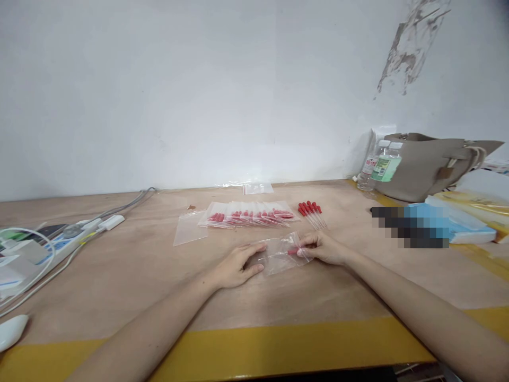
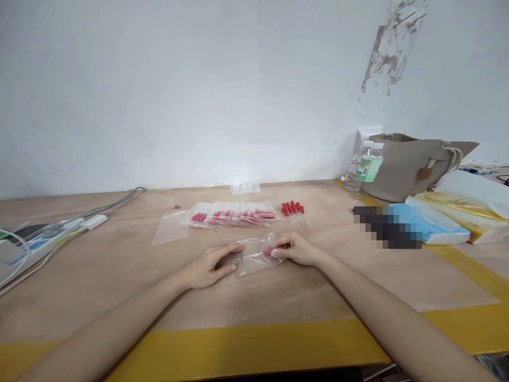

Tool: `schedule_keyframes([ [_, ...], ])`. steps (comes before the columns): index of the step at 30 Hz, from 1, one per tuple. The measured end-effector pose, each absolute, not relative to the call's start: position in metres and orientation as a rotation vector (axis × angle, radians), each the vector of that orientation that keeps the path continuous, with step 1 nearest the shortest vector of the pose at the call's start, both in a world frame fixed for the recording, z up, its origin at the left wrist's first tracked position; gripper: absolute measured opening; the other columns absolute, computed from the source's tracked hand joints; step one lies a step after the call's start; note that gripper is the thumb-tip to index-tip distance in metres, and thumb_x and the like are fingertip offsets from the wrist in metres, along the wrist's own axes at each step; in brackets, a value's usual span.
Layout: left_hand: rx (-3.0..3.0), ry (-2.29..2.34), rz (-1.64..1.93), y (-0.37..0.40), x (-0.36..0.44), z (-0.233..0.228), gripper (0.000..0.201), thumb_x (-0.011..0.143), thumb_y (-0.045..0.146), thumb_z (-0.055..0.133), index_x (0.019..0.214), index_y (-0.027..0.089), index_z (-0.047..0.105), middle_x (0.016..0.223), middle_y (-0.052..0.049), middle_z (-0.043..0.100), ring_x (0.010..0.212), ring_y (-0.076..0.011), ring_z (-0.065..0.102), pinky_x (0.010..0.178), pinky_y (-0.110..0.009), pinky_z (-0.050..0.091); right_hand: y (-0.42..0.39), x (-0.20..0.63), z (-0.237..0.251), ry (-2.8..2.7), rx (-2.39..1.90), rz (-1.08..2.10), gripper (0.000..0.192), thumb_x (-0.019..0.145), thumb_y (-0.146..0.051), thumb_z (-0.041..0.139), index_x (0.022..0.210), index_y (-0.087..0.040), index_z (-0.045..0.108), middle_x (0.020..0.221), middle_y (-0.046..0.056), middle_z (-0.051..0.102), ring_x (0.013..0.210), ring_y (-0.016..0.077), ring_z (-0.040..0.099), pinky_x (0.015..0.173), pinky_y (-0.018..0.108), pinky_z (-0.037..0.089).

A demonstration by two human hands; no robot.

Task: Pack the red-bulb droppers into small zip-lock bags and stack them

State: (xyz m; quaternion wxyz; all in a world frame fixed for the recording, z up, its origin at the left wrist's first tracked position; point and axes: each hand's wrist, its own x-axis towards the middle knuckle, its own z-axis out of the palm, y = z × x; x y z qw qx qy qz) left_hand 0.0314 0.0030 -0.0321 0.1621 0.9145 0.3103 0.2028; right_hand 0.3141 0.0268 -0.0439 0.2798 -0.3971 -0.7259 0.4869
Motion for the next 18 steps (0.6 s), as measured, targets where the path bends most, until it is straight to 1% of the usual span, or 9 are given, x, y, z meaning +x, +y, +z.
schedule_keyframes([
  [2,2.6,0.882,0.587,0.003,0.032,-0.032,0.043,0.085,0.031,0.048,0.127,0.022,0.039,0.124,-0.006,0.049,0.111,-0.02,0.047,0.094,-0.035,0.038,0.027,0.315,-0.045,-1.941,-1.041,1.336,0.043,0.059,-0.046,0.068,0.089,-0.015,0.065,0.075,0.003,0.064,0.068,0.0125,0.055,0.061,0.024,0.042],
  [5,2.594,0.878,0.594,0.002,0.032,-0.031,0.041,0.085,0.032,0.049,0.124,0.022,0.042,0.12,-0.006,0.051,0.108,-0.02,0.049,0.092,-0.035,0.039,0.028,0.317,-0.047,-1.878,-1.041,1.36,0.04,0.057,-0.042,0.071,0.082,-0.012,0.063,0.068,0.001,0.061,0.06,0.0096,0.053,0.057,0.022,0.041],
  [7,2.598,0.854,0.597,0.003,0.032,-0.031,0.041,0.084,0.033,0.05,0.123,0.022,0.042,0.12,-0.006,0.052,0.108,-0.0199,0.049,0.092,-0.035,0.038,0.028,0.317,-0.049,-1.889,-1.062,1.324,0.038,0.058,-0.043,0.069,0.079,-0.011,0.063,0.066,0.001,0.061,0.058,0.0089,0.051,0.056,0.022,0.04],
  [12,2.644,0.785,0.565,0.006,0.031,-0.033,0.039,0.085,0.034,0.049,0.122,0.021,0.046,0.123,-0.006,0.05,0.114,-0.0195,0.045,0.101,-0.037,0.03,0.025,0.309,-0.051,-2.067,-1.058,1.018,0.036,0.07,-0.046,0.058,0.084,-0.014,0.068,0.076,0.005,0.065,0.064,0.0116,0.053,0.057,0.022,0.04],
  [15,2.666,0.8,0.524,0.007,0.029,-0.035,0.039,0.086,0.035,0.046,0.123,0.021,0.046,0.126,-0.007,0.048,0.116,-0.0192,0.043,0.103,-0.038,0.026,0.027,0.311,-0.052,-2.106,-1.056,0.973,0.035,0.073,-0.045,0.054,0.084,-0.016,0.068,0.079,0.004,0.065,0.069,0.0138,0.055,0.061,0.024,0.042],
  [18,2.666,0.807,0.478,0.008,0.028,-0.034,0.039,0.088,0.035,0.044,0.124,0.022,0.046,0.129,-0.007,0.045,0.12,-0.0187,0.04,0.104,-0.039,0.022,0.037,0.324,-0.051,-1.942,-1.254,0.864,0.033,0.071,-0.043,0.052,0.083,-0.015,0.066,0.073,0.003,0.065,0.062,0.013,0.054,0.056,0.024,0.041],
])
